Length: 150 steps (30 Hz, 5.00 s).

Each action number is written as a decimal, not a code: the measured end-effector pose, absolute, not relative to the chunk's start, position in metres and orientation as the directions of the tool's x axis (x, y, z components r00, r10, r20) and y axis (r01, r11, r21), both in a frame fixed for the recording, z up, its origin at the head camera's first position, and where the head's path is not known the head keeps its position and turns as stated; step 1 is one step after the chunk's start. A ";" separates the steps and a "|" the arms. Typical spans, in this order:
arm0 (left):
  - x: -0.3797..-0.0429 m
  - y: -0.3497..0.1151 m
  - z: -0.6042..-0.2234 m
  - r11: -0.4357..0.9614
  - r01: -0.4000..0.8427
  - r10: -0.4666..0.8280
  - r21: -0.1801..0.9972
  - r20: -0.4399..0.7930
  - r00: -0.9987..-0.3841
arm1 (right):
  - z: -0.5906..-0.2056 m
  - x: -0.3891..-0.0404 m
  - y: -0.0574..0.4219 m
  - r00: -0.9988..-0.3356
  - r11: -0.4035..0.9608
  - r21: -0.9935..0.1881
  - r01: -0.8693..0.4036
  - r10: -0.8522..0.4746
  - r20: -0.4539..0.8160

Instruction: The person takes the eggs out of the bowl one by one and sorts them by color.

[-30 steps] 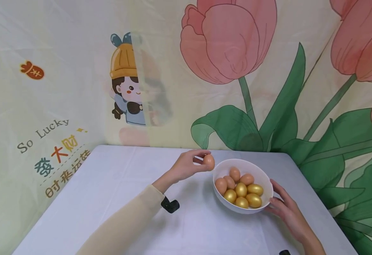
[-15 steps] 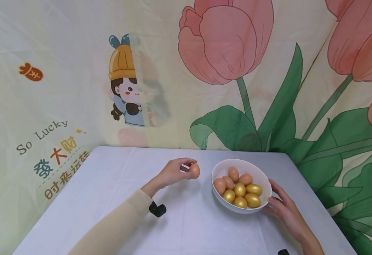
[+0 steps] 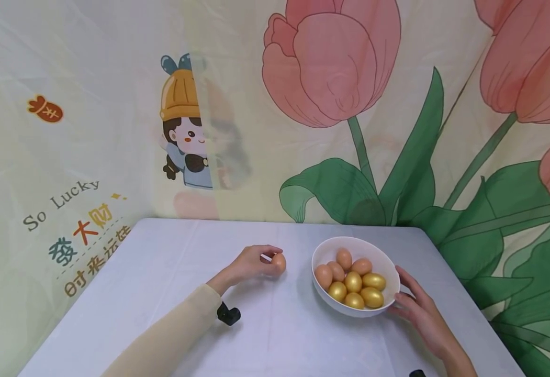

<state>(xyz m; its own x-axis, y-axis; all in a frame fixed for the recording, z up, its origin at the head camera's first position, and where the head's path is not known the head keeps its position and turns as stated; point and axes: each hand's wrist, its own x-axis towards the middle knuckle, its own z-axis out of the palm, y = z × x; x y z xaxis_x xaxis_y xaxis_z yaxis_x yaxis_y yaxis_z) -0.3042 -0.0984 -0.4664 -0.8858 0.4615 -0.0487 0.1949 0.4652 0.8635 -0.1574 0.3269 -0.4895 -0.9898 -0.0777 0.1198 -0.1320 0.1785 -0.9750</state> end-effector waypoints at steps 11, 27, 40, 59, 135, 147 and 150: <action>-0.306 -0.097 -0.478 0.493 0.159 0.439 0.856 -0.086 -0.894 | -0.488 -0.158 0.327 -0.993 0.189 -0.977 -0.103 -0.075 0.090; -0.309 -0.094 -0.482 0.507 0.167 0.411 0.846 -0.067 -0.909 | -0.488 -0.159 0.328 -0.994 0.198 -0.975 -0.097 -0.075 0.084; -0.312 -0.097 -0.482 0.496 0.148 0.411 0.855 -0.081 -0.908 | -0.487 -0.158 0.327 -0.993 0.191 -0.976 -0.108 -0.073 0.096; -0.309 -0.097 -0.480 0.479 0.123 0.401 0.869 -0.092 -0.911 | -0.487 -0.158 0.327 -0.996 0.203 -0.976 -0.078 -0.057 0.067; -0.301 0.089 -0.439 0.505 0.541 0.670 0.672 0.090 -0.737 | -0.485 -0.160 0.323 -1.000 0.256 -0.966 -0.016 -0.030 0.008; -0.295 0.111 -0.450 0.475 0.557 0.677 0.681 0.122 -0.726 | -0.486 -0.159 0.322 -0.998 0.238 -0.970 -0.057 -0.049 0.046; -0.293 0.116 -0.452 0.491 0.599 0.677 0.632 0.156 -0.720 | -0.486 -0.159 0.323 -0.997 0.233 -0.970 -0.071 -0.051 0.060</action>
<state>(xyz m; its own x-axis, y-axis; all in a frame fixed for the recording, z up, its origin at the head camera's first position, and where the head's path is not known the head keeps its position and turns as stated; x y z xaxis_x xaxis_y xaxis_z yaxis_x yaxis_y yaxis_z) -0.2934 0.1165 -0.4520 -0.7197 0.6766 0.1559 0.5988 0.4913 0.6325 -0.1589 0.3229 -0.4863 -0.9968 -0.0514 0.0605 -0.0708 0.2334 -0.9698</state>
